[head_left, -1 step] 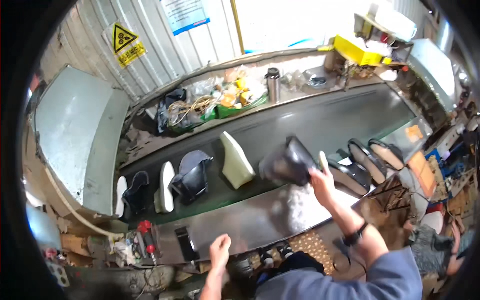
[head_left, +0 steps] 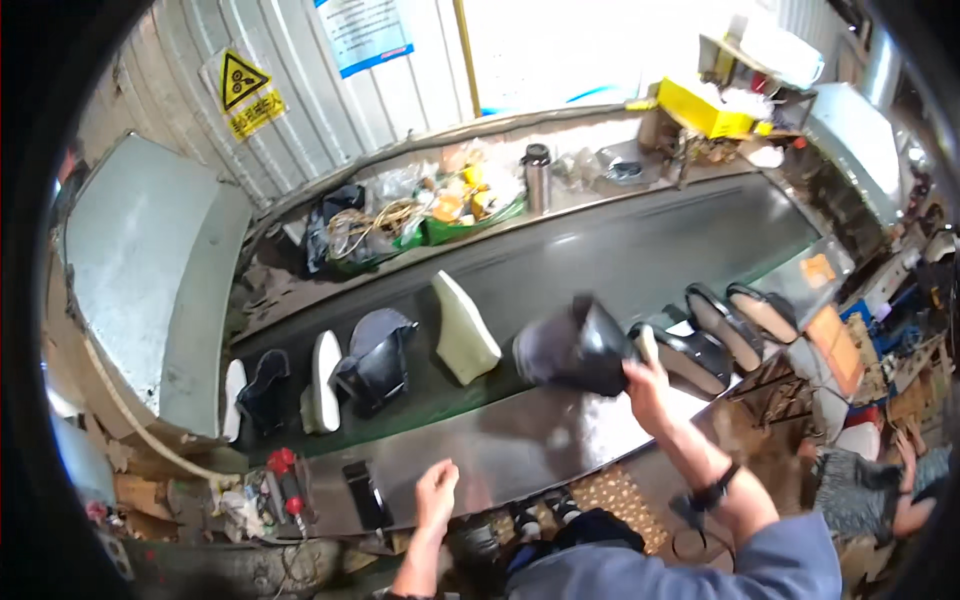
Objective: Inserting shoe lasts into shoe uppers and operating a toe lasting machine in a shoe factory.
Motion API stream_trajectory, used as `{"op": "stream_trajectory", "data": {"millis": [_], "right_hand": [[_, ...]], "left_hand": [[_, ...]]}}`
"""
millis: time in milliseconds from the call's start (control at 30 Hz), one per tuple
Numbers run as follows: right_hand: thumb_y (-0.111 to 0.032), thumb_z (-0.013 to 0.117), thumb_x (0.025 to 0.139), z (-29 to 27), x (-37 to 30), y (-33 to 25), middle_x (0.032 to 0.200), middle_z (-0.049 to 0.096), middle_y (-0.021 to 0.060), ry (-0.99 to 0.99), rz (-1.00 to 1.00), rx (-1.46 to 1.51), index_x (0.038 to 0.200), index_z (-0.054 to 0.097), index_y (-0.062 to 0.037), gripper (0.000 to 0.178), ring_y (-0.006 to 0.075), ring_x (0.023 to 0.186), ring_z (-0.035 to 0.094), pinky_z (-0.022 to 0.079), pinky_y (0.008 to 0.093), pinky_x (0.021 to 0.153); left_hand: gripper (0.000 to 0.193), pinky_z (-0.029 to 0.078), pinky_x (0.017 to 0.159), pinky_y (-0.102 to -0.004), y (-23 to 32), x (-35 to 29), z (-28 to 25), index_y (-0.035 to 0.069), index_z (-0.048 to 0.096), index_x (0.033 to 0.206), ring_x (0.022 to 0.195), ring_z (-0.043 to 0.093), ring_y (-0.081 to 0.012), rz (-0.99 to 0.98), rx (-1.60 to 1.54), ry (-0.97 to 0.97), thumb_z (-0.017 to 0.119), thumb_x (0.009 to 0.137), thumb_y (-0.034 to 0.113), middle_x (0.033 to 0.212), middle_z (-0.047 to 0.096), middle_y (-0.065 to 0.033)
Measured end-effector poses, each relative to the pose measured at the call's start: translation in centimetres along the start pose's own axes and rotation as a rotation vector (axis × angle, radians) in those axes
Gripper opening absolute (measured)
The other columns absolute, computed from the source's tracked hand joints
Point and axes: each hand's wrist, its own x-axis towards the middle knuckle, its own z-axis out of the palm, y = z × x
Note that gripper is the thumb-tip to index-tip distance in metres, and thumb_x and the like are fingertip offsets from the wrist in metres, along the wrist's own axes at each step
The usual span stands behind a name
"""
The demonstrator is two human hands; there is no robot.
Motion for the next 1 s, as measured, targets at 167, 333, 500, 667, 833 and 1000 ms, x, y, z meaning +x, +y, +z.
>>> {"op": "stream_trajectory", "data": {"millis": [167, 333, 500, 667, 833, 1000], "right_hand": [[-0.002, 0.068, 0.089, -8.6, -13.7, 3.0, 0.105, 0.054, -0.0037, 0.193, 0.169, -0.221, 0.156, 0.018, -0.0263, 0.088, 0.0108, 0.077, 0.053, 0.046, 0.0383, 0.094], [0.006, 0.06, 0.091, -7.7, -23.2, 2.4, 0.156, 0.032, 0.0024, 0.356, 0.374, 0.073, 0.155, -0.004, -0.0423, 0.103, 0.0307, 0.132, 0.046, 0.037, 0.0688, 0.1], [-0.002, 0.063, 0.093, -8.0, -26.5, 2.3, 0.146, 0.047, 0.0003, 0.402, 0.244, 0.132, 0.156, 0.004, -0.0414, 0.094, 0.0251, 0.125, 0.053, 0.044, 0.0569, 0.097], [-0.026, 0.055, 0.1, -8.5, -25.1, 0.8, 0.136, 0.052, -0.001, 0.486, 0.119, 0.052, 0.15, 0.036, -0.0232, 0.053, 0.0223, 0.121, 0.05, 0.038, 0.0574, 0.102], [-0.028, 0.054, 0.099, -10.9, -21.0, 1.4, 0.128, 0.062, 0.0015, 0.367, 0.055, 0.401, 0.141, 0.049, -0.013, 0.045, 0.019, 0.111, 0.06, 0.046, 0.0365, 0.098], [-0.037, 0.055, 0.098, -13.0, -17.5, 1.0, 0.108, 0.071, 0.0067, 0.348, 0.142, 0.496, 0.108, 0.067, -0.0081, 0.033, 0.0224, 0.099, 0.065, 0.051, 0.0378, 0.089]], "left_hand": [[0.07, 0.046, 0.096, -0.0366, 7.0, 13.1, 8.2, 0.003, 0.046, 0.141, 0.114, 0.058, -0.024, 0.058, -0.109, -0.042, 0.076, 0.08, 0.017, 0.126, 0.06, -0.0199], [0.13, 0.029, 0.113, -0.0507, 8.5, 22.3, 16.7, 0.021, 0.008, 0.156, 0.139, 0.029, -0.0365, -0.258, 0.175, 0.214, 0.088, 0.058, 0.052, 0.152, 0.023, -0.0257], [0.128, 0.032, 0.107, -0.0534, 9.8, 22.5, 20.7, 0.031, 0.002, 0.155, 0.131, 0.034, -0.0421, -0.322, 0.548, 0.465, 0.085, 0.059, 0.049, 0.141, 0.028, -0.0287], [0.128, 0.032, 0.11, -0.0543, 11.3, 19.9, 13.9, 0.03, 0.008, 0.157, 0.138, 0.028, -0.0432, -0.175, 0.589, 0.087, 0.084, 0.055, 0.027, 0.148, 0.024, -0.0296], [0.088, 0.025, 0.104, -0.0572, 13.4, 10.0, 6.9, 0.019, 0.053, 0.135, 0.132, 0.028, -0.0403, 0.906, 1.137, 0.139, 0.079, 0.051, 0.02, 0.139, 0.032, -0.0219], [0.075, 0.027, 0.096, -0.0528, 12.3, -0.5, 8.1, 0.023, 0.057, 0.124, 0.128, 0.032, -0.0331, 1.445, 1.078, -0.196, 0.077, 0.053, 0.029, 0.133, 0.038, -0.0183]]}}
